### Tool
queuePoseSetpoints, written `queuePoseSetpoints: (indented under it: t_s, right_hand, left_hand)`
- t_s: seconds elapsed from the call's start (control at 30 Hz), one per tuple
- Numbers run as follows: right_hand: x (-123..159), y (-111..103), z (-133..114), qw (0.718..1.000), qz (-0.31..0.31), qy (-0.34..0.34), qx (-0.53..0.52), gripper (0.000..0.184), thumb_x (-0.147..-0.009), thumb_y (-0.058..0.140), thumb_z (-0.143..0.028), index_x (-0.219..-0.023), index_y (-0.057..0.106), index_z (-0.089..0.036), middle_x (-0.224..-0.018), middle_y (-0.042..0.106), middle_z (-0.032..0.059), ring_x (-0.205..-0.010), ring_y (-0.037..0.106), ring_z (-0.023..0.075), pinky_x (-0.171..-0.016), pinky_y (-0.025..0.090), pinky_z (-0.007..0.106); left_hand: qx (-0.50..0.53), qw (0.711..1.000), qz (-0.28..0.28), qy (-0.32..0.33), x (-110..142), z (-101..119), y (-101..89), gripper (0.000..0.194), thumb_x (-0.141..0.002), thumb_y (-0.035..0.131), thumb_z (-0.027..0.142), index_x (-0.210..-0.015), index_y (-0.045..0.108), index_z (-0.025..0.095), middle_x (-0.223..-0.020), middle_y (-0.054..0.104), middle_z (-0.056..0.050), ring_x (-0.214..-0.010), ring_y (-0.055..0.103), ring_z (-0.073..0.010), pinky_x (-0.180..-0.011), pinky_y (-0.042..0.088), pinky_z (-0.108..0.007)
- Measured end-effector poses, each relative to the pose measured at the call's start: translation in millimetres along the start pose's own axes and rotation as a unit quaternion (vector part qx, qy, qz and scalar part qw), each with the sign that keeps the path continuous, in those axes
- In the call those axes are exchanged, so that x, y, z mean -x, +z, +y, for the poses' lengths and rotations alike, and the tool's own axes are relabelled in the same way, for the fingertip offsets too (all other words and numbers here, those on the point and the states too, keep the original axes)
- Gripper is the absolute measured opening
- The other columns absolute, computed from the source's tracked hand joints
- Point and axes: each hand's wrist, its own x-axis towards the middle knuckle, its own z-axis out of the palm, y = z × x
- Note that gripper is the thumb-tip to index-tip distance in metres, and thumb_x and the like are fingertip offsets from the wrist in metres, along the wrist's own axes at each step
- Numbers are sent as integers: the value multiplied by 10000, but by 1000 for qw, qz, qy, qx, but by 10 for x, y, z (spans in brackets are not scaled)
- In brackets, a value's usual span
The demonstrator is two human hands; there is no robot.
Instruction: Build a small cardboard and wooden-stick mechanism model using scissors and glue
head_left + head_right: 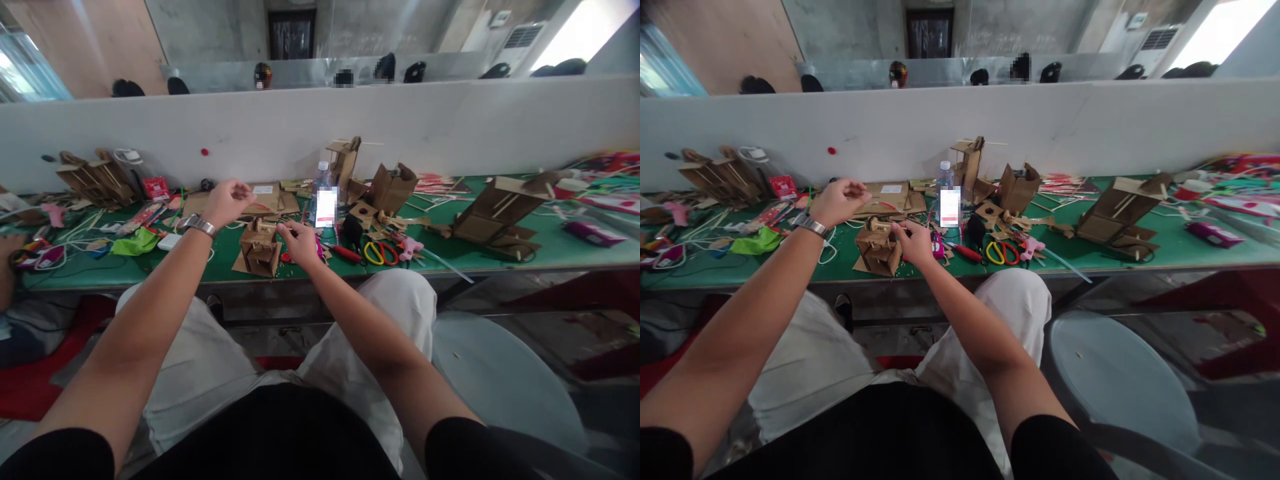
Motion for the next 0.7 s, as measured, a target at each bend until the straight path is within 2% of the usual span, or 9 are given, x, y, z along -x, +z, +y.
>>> queuePoseSetpoints:
  t_s: [0.13, 0.23, 0.3, 0.4, 0.53, 0.7]
  right_hand:
    - [-6, 6, 45, 1000, 2, 8, 0, 634, -941, 556, -764, -851, 781, -178, -719, 668, 26, -705, 552, 185, -665, 403, 303]
    - [-10, 4, 68, 1000, 5, 11, 0, 625, -937, 557, -761, -850, 784, -185, -704, 654, 24, -704, 552, 190, -666, 395, 306]
    - [-11, 4, 77, 1000, 7, 10, -1, 616, -935, 561, -753, -854, 786, -186, -704, 655, 26, -704, 558, 194, -673, 400, 310]
    - [-7, 15, 88, 1000, 10, 12, -2, 616, -929, 563, -754, -857, 786, -184, -718, 673, 35, -705, 570, 200, -676, 410, 315]
    - [10, 42, 97, 1000, 11, 13, 1, 600, -921, 579, -748, -856, 785, -188, -729, 694, 44, -706, 588, 207, -668, 417, 319]
    - [15, 48, 94, 1000, 19, 7, 3, 578, -940, 582, -717, -839, 777, -182, -716, 692, 47, -696, 587, 207, -661, 417, 322]
  left_hand:
    - [-34, 994, 90, 52, 149, 13, -132, 163, -926, 728, 375, -987, 701, 226, -1050, 766, -106, -1033, 676, -271, -1071, 496, -414]
    - [-58, 983, 156, 75, 383, -22, -162, 119, -966, 675, 354, -1008, 687, 243, -1105, 727, -111, -1177, 633, -313, -1190, 420, -450]
    - [-66, 978, 181, 78, 592, -63, -104, 138, -963, 668, 353, -1049, 674, 245, -1163, 701, -125, -1249, 609, -337, -1228, 383, -474]
    - [-75, 971, 210, 83, 933, -115, 88, 341, -922, 701, 385, -1208, 622, 216, -1307, 648, -171, -1365, 545, -386, -1272, 316, -554]
    - [-108, 968, 206, 93, 1271, -121, 367, 511, -892, 739, 469, -1300, 573, 211, -1420, 594, -221, -1441, 504, -392, -1283, 315, -568]
    - [-108, 978, 152, 90, 1354, -91, 468, 664, -881, 760, 549, -1431, 579, 225, -1548, 563, -206, -1519, 454, -403, -1319, 267, -563]
